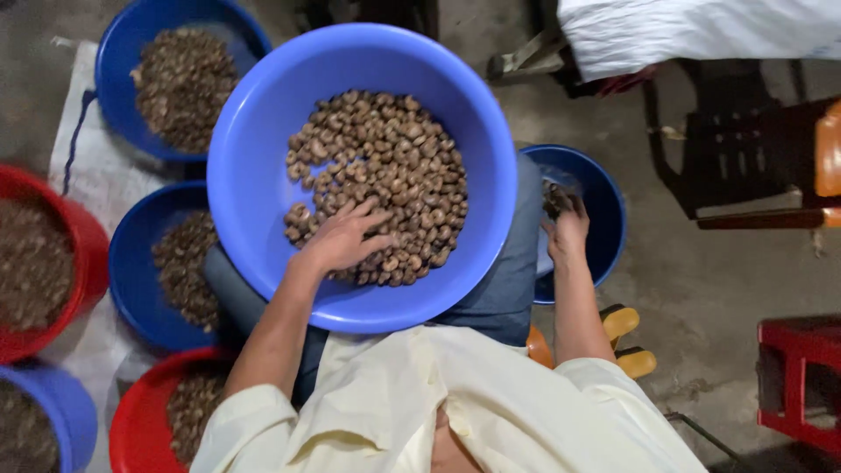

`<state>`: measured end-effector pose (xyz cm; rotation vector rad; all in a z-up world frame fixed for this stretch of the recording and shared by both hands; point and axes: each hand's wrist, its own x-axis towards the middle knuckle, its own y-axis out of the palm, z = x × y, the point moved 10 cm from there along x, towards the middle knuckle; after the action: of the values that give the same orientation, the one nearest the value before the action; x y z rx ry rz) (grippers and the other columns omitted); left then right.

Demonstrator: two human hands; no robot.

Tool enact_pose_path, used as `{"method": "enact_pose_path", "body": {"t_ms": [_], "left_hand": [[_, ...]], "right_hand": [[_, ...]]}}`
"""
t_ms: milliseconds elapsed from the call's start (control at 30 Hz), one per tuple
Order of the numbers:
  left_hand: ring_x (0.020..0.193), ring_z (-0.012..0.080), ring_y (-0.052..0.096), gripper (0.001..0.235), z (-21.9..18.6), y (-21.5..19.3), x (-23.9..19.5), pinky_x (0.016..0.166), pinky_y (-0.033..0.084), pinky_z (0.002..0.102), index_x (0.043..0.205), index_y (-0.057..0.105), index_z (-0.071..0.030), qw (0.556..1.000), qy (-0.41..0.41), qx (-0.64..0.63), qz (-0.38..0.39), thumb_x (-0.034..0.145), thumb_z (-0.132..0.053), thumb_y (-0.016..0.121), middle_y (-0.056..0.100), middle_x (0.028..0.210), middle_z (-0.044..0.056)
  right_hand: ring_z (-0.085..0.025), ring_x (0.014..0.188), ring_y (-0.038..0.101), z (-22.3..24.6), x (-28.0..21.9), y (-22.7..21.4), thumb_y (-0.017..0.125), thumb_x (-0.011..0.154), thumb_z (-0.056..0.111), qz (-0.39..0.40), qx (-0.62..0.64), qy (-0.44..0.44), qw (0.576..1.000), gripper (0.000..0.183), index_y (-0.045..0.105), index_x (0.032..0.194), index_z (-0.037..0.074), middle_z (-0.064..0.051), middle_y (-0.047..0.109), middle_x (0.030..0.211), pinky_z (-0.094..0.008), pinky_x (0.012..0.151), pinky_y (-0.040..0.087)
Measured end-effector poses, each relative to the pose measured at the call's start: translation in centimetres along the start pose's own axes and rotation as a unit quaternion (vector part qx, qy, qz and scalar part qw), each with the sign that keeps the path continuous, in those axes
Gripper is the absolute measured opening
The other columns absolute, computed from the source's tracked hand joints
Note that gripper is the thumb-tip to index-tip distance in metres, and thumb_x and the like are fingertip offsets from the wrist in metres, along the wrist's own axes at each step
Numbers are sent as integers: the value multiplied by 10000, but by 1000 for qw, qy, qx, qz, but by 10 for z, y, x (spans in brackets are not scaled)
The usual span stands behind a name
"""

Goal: The person sits with a large blue basin of cashews on their lap and sorts the nuts by hand. They pick out specific items and transfer them into a smaller blue basin positioned to the right, while other basins of nuts sit on the floor nearby.

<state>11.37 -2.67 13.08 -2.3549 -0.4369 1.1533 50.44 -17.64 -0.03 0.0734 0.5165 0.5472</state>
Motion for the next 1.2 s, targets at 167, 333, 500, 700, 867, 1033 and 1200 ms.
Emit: {"method": "enact_pose_path", "body": {"t_ms": [167, 333, 500, 700, 867, 1033, 1200], "left_hand": [[1363, 488, 512, 462, 11, -40, -4, 1126, 415, 657, 1428, 617, -61, 991, 34, -90, -90, 1104, -369, 502, 606, 1434, 221], [1282, 359, 622, 442, 93, -31, 67, 1031, 523, 562, 1392, 646, -147, 975, 11, 20, -223, 1072, -437, 551, 676, 1355, 116], [1070, 352, 687, 303, 96, 0, 82, 928, 571, 515, 1177, 715, -143, 970, 29, 109, -215, 1041, -356, 547, 709, 1114, 96], [1008, 388, 672, 244, 110, 6, 94, 856, 565, 549, 1034, 699, -152, 968, 29, 107, -226, 988, -363, 587, 664, 1005, 119], [995, 399, 679, 262, 100, -6, 78, 845, 564, 542, 999, 706, -107, 969, 28, 83, -231, 1006, -331, 572, 682, 990, 143], [984, 425, 683, 279, 92, -11, 69, 837, 560, 567, 1005, 695, -72, 970, 22, 81, -229, 1008, -324, 574, 686, 973, 180], [961, 424, 686, 293, 81, -23, 54, 818, 561, 545, 1119, 706, -29, 968, 17, 56, -245, 1065, -248, 519, 704, 988, 209]], "right_hand": [[-502, 1289, 529, 68, -9, 56, 639, 1065, 133, 38, -233, -221, 946, 387, 529, 1398, -30, -327, 554, 1351, -628, 1070, 454], [-437, 1239, 600, 144, -123, 172, 642, 995, -17, 90, -274, -404, 868, 296, 619, 1291, -4, -263, 626, 1301, -508, 1061, 493], [-295, 1248, 616, 94, -168, 277, 663, 1009, 162, 296, -386, -436, 757, 253, 702, 1250, 97, -126, 679, 1270, -416, 1123, 441], [-374, 1332, 537, -28, -164, 351, 655, 976, 373, 375, -565, -481, 557, 499, 563, 1411, 146, -154, 583, 1377, -529, 1122, 417], [-398, 1415, 433, -71, -162, 340, 586, 968, 474, 351, -632, -502, 475, 571, 498, 1451, 183, -177, 535, 1445, -571, 1184, 261], [-415, 1482, 350, -75, -163, 330, 544, 991, 478, 365, -677, -458, 445, 572, 474, 1490, 208, -184, 475, 1531, -604, 1215, 220], [-371, 1437, 402, -74, -160, 317, 491, 1005, 490, 360, -704, -440, 425, 510, 529, 1417, 192, -158, 532, 1456, -585, 1198, 214]]}}
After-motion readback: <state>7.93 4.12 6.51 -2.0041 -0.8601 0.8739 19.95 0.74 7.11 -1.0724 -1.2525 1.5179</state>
